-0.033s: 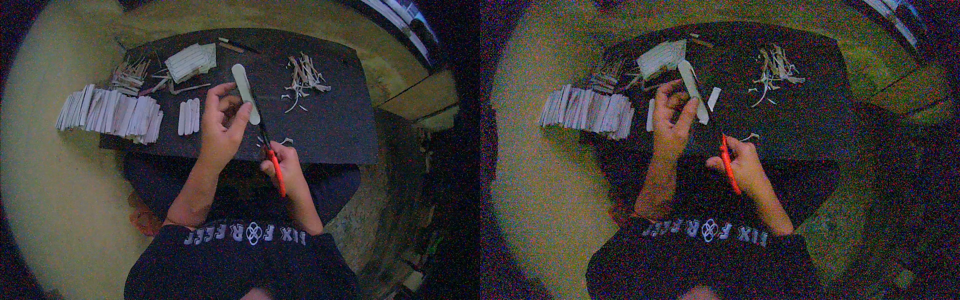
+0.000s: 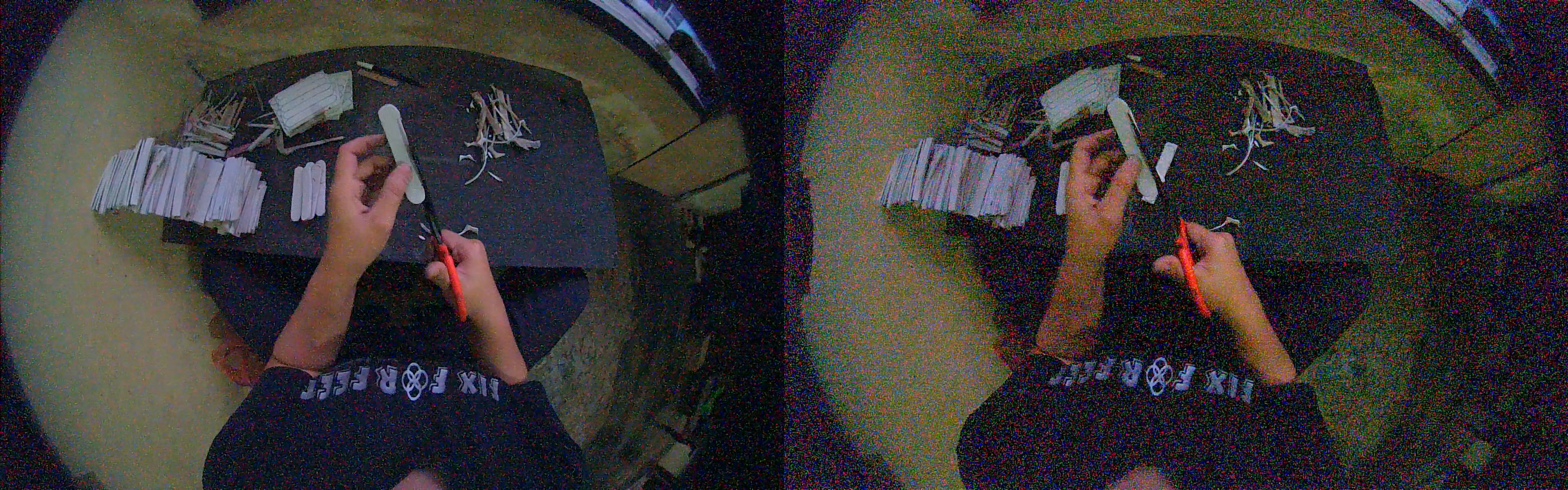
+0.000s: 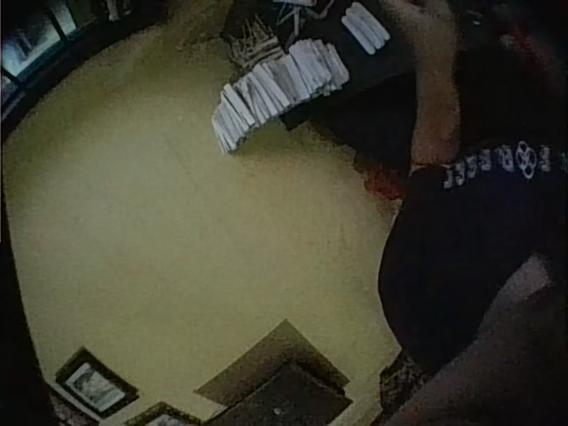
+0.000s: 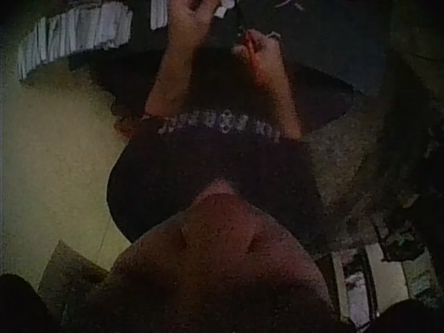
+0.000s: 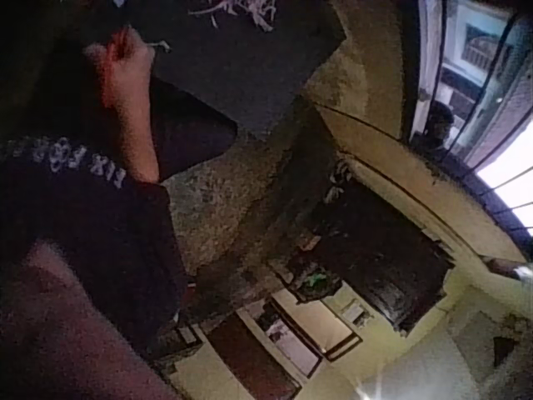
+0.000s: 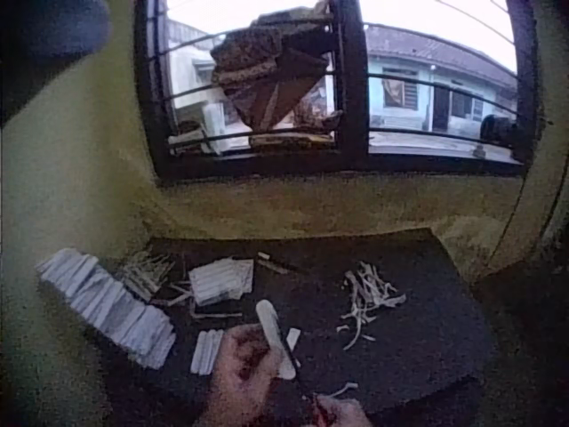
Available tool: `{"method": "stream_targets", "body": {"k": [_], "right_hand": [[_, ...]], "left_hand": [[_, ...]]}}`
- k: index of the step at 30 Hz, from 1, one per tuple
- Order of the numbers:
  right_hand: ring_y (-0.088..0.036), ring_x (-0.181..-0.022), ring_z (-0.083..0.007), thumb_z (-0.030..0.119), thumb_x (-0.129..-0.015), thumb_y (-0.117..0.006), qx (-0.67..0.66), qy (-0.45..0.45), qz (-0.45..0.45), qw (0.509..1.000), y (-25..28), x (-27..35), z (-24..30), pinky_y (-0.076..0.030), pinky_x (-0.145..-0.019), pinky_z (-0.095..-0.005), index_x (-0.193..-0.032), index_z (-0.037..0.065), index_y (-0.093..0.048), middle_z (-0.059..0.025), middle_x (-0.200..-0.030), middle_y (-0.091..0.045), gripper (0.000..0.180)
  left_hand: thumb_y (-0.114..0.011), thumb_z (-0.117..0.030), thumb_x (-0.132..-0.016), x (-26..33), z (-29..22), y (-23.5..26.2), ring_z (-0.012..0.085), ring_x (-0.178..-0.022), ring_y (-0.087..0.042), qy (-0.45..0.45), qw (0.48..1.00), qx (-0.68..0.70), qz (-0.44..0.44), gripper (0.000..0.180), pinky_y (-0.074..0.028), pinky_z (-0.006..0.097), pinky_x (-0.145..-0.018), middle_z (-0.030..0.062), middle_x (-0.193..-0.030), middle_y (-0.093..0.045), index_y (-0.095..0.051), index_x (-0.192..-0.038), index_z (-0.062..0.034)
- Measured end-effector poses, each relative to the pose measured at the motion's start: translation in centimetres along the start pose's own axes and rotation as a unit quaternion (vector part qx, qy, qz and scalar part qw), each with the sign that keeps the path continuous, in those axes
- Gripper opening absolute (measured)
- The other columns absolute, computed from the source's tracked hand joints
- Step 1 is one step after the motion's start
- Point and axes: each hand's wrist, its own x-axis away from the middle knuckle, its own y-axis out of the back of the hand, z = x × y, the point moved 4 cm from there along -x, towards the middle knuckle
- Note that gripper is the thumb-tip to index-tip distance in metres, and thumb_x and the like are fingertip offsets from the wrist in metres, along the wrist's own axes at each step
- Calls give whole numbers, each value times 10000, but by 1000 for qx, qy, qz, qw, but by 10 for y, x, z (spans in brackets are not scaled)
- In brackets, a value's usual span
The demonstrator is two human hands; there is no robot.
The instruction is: The person uses red-handled scissors to trim the edges of white rectangular paper strips. They hold each strip in the left hand and cut along the sides, then place the trimmed pieces on the table.
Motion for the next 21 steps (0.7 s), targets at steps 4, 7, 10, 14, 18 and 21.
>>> {"method": "stream_targets", "body": {"k": [4,7,10,14,18,21], "right_hand": [[-397,-511,-122,363,-570,-737,25,-8,8,1000,3,1,6,-380,-490,-304,-714,7,-485,-60,-535,-469,460],[-391,-502,-121,364,-560,-743,22,-10,13,1000,5,1,9,-380,-487,-303,-719,5,-486,-53,-518,-460,469],[-392,-500,-120,376,-547,-747,13,-12,19,1000,5,2,7,-383,-489,-302,-737,5,-485,-52,-514,-459,491],[-420,-527,-129,399,-528,-752,26,-17,36,999,4,1,5,-398,-513,-305,-817,-3,-485,-70,-562,-486,562],[-452,-571,-151,427,-503,-757,24,-10,43,999,4,1,13,-414,-556,-311,-922,-24,-478,-97,-632,-512,676],[-464,-583,-173,441,-490,-759,76,18,39,996,5,1,15,-421,-583,-316,-958,-34,-474,-106,-653,-518,726]], "left_hand": [[-497,-156,-836,-9,2,5,79,-660,-502,24,1000,4,10,170,-414,209,-581,35,-751,-537,-452,-932,-22],[-483,-170,-847,-12,3,5,66,-634,-484,42,998,0,35,147,-402,206,-560,23,-710,-527,-473,-849,-23],[-487,-163,-845,-12,8,6,55,-619,-468,22,999,-27,29,142,-386,206,-536,18,-682,-518,-473,-811,-25],[-500,-153,-837,-8,3,4,50,-608,-454,-4,994,-94,51,141,-372,211,-519,19,-668,-512,-474,-787,-24],[-513,-135,-827,-1,3,1,53,-596,-450,16,995,-74,60,130,-369,217,-515,22,-654,-510,-471,-780,-21],[-512,-126,-827,3,1,1,53,-592,-451,-3,995,-75,58,123,-370,217,-513,21,-652,-511,-472,-783,-19]]}}
